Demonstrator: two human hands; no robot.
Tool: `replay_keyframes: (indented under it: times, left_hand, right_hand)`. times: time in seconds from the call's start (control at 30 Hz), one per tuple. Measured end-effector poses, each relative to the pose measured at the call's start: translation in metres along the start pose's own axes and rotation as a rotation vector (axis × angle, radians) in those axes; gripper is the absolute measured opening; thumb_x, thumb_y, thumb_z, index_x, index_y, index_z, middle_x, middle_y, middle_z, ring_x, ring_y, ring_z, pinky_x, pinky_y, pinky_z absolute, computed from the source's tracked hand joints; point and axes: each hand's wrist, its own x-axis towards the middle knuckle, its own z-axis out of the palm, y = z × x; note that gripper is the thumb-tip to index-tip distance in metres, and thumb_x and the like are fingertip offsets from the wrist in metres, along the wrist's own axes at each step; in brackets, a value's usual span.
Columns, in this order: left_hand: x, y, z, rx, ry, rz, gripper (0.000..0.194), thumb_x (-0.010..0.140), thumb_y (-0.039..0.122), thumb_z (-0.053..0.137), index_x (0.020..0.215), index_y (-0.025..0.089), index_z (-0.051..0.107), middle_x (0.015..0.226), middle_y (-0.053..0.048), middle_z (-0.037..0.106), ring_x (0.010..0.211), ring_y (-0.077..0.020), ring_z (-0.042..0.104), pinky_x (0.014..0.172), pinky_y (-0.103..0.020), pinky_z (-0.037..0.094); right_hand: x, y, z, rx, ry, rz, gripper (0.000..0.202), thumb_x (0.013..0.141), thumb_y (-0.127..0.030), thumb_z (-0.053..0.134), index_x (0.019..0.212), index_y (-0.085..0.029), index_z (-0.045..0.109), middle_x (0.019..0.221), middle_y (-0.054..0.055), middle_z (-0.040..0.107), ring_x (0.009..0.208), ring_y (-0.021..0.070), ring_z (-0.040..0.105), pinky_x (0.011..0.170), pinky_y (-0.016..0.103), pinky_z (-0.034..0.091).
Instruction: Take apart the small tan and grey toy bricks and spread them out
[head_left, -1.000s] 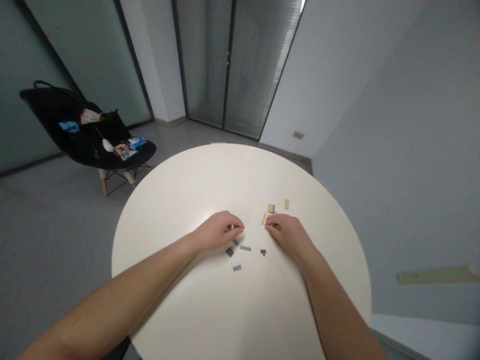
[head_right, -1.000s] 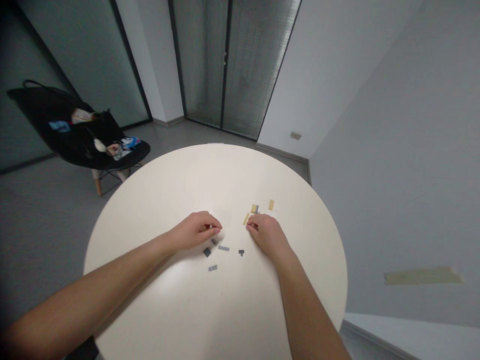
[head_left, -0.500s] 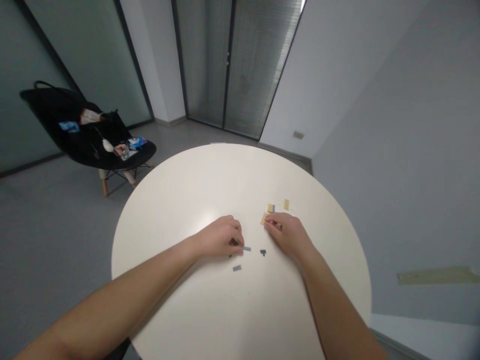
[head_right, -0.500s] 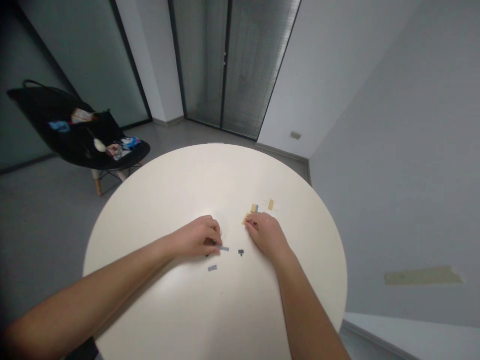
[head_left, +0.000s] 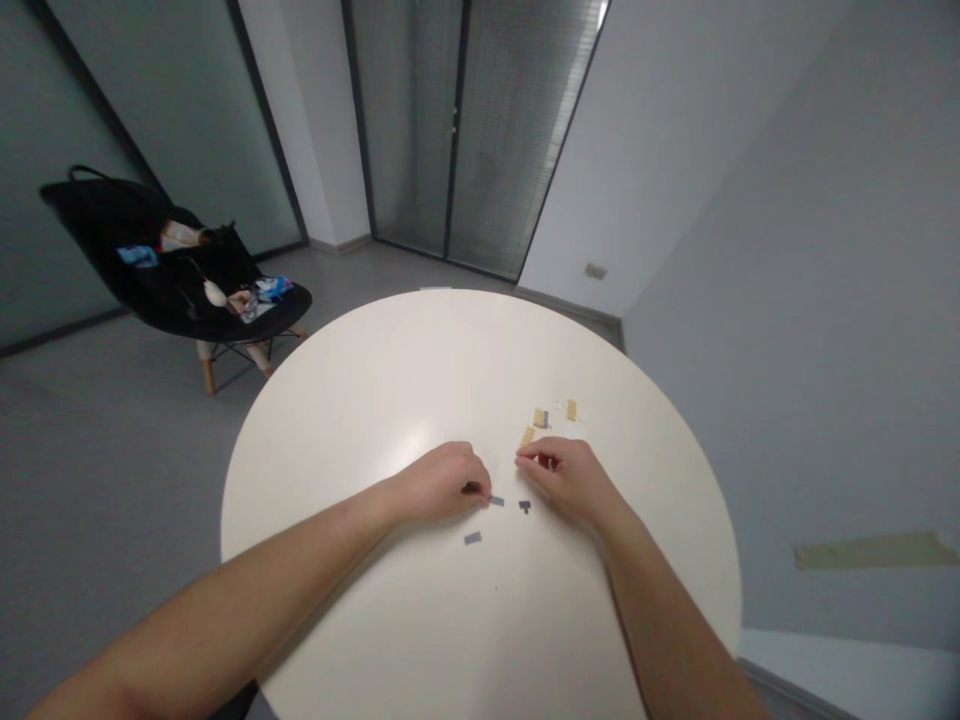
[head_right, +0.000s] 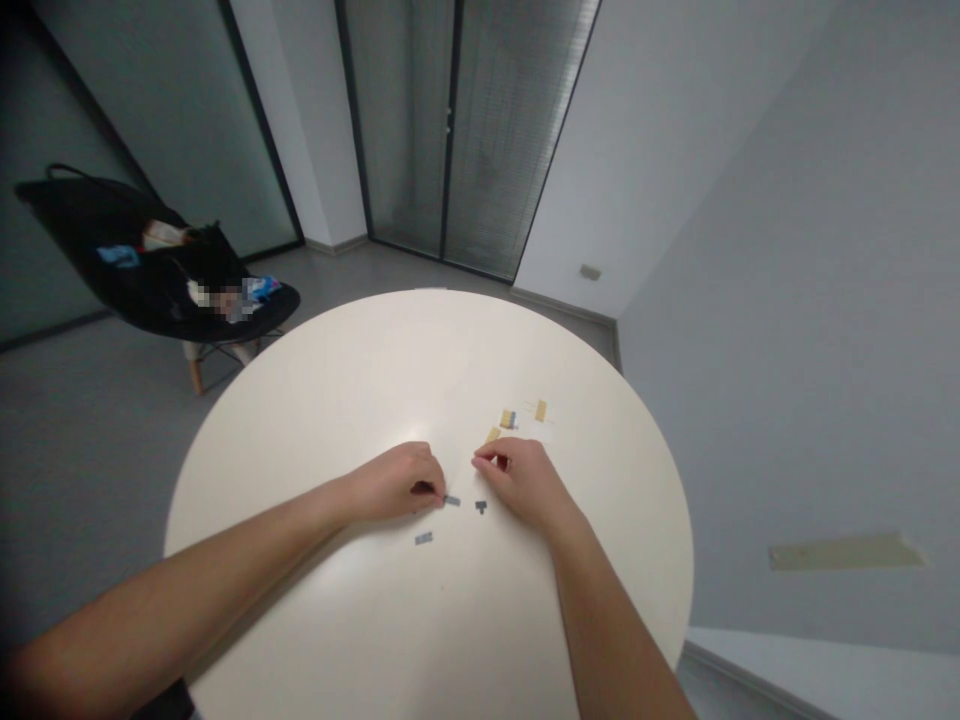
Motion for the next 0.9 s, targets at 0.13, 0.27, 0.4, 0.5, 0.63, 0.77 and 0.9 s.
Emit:
replay_keyframes:
  times: [0.13, 0.27, 0.4, 0.5, 0.63, 0.77, 0.9]
  left_hand:
    - [-0.001, 0.005, -0.002, -0.07, 0.061, -0.089, 0.009, 0.078, 0.014, 0.063, 0.079, 0.02, 0.07, 0.072, -0.001, 0.068, 0.073, -0.0147, 0.058, 0.069, -0.023, 0.041]
    - [-0.001, 0.004, -0.001, -0.135, 0.162, -0.173, 0.009, 0.076, 0.013, 0.061, 0.077, 0.019, 0.068, 0.07, 0.001, 0.062, 0.066, -0.0113, 0.054, 0.063, -0.02, 0.04]
    - [-0.002, 0.001, 0.001, -0.251, 0.258, -0.216, 0.007, 0.076, 0.013, 0.061, 0.075, 0.018, 0.066, 0.07, 0.002, 0.06, 0.062, -0.009, 0.05, 0.06, -0.019, 0.039]
    - [-0.002, 0.0, 0.003, -0.328, 0.285, -0.24, 0.005, 0.077, 0.016, 0.062, 0.073, 0.017, 0.064, 0.068, 0.003, 0.059, 0.059, -0.0081, 0.048, 0.057, -0.019, 0.038]
    - [-0.002, 0.0, 0.004, -0.387, 0.294, -0.26, 0.006, 0.078, 0.019, 0.063, 0.073, 0.016, 0.064, 0.067, 0.002, 0.061, 0.058, -0.0079, 0.046, 0.056, -0.019, 0.037]
    - [-0.002, 0.0, 0.004, -0.39, 0.28, -0.282, 0.007, 0.079, 0.022, 0.064, 0.074, 0.016, 0.065, 0.066, 0.003, 0.06, 0.057, -0.0079, 0.047, 0.055, -0.019, 0.038]
    - [-0.002, -0.001, 0.004, -0.354, 0.246, -0.288, 0.006, 0.078, 0.02, 0.063, 0.076, 0.017, 0.067, 0.069, 0.002, 0.062, 0.058, -0.0081, 0.05, 0.056, -0.019, 0.04]
  right_hand:
    - [-0.004, -0.012, 0.004, 0.148, -0.137, 0.005, 0.021, 0.084, -0.032, 0.058, 0.08, -0.02, 0.074, 0.07, 0.002, 0.07, 0.06, 0.0126, 0.055, 0.056, 0.024, 0.04]
    - [-0.006, -0.014, 0.006, 0.221, -0.161, 0.02, 0.021, 0.081, -0.035, 0.062, 0.082, -0.019, 0.075, 0.064, 0.001, 0.066, 0.056, 0.0109, 0.05, 0.052, 0.023, 0.037]
    - [-0.007, -0.011, 0.008, 0.277, -0.193, 0.057, 0.022, 0.079, -0.037, 0.066, 0.084, -0.017, 0.075, 0.06, 0.001, 0.062, 0.052, 0.0099, 0.047, 0.049, 0.022, 0.035]
    - [-0.007, -0.009, 0.009, 0.285, -0.199, 0.055, 0.022, 0.079, -0.036, 0.065, 0.085, -0.018, 0.075, 0.06, 0.001, 0.062, 0.052, 0.0097, 0.048, 0.049, 0.022, 0.035]
    - [-0.006, -0.009, 0.009, 0.257, -0.169, 0.058, 0.02, 0.079, -0.036, 0.065, 0.081, -0.018, 0.075, 0.062, 0.001, 0.064, 0.053, 0.0102, 0.048, 0.05, 0.022, 0.036]
    - [-0.005, -0.014, 0.008, 0.316, -0.098, 0.081, 0.022, 0.078, -0.038, 0.065, 0.078, -0.018, 0.072, 0.067, 0.003, 0.067, 0.058, 0.0127, 0.054, 0.054, 0.024, 0.042]
    - [-0.003, -0.011, 0.001, 0.473, 0.091, 0.103, 0.024, 0.074, -0.042, 0.068, 0.076, -0.018, 0.07, 0.075, 0.006, 0.071, 0.068, 0.017, 0.062, 0.064, 0.029, 0.049]
